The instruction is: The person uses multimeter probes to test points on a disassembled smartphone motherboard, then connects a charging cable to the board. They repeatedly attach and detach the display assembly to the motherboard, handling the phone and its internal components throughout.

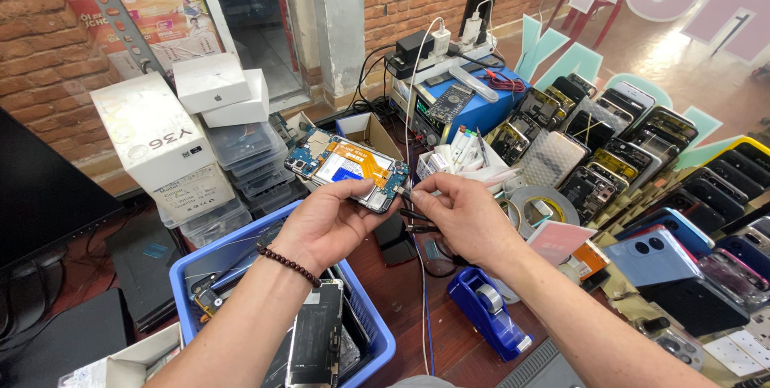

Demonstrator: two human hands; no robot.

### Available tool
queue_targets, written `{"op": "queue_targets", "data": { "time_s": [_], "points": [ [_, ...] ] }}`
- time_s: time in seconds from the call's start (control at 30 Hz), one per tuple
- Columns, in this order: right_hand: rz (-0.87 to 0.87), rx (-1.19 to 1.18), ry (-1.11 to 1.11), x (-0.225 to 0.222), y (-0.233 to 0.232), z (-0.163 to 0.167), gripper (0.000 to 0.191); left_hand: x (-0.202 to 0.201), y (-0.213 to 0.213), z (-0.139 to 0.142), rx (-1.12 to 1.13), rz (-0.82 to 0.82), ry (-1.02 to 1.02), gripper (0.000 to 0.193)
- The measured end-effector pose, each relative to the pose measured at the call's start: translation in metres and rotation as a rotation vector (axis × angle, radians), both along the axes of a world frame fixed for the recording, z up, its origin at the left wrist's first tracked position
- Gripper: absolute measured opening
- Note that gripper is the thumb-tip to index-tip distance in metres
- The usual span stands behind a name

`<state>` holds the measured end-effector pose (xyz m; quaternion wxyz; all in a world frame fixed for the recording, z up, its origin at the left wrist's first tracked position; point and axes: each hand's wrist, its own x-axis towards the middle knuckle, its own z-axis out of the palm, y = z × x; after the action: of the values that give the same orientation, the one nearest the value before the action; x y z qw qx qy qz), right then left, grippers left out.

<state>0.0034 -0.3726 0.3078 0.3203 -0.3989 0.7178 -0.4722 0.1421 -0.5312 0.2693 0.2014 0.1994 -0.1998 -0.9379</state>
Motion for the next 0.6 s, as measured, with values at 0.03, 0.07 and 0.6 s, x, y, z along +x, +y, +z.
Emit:
{"op": "queue_targets", "data": {
  "time_s": [0.03, 0.07, 0.6],
  "points": [
    [-0.006, 0.012, 0.015, 0.0005, 0.0006, 0.0007, 0.021, 0.0002, 0.0, -0.001, 0.009, 0.005, -0.005, 0.042],
    [-0.011, 0.023, 0.03, 0.0012, 0.001, 0.0016, 0.021, 0.0, -0.0001, -0.0018, 0.009, 0.003, 0.004, 0.042],
    [-0.02, 0.022, -0.069, 0.0023, 0.0019, 0.0035, 0.02, -0.0018, -0.0024, -0.0037, -0.031, -0.037, -0.003, 0.04]
  ]
}}
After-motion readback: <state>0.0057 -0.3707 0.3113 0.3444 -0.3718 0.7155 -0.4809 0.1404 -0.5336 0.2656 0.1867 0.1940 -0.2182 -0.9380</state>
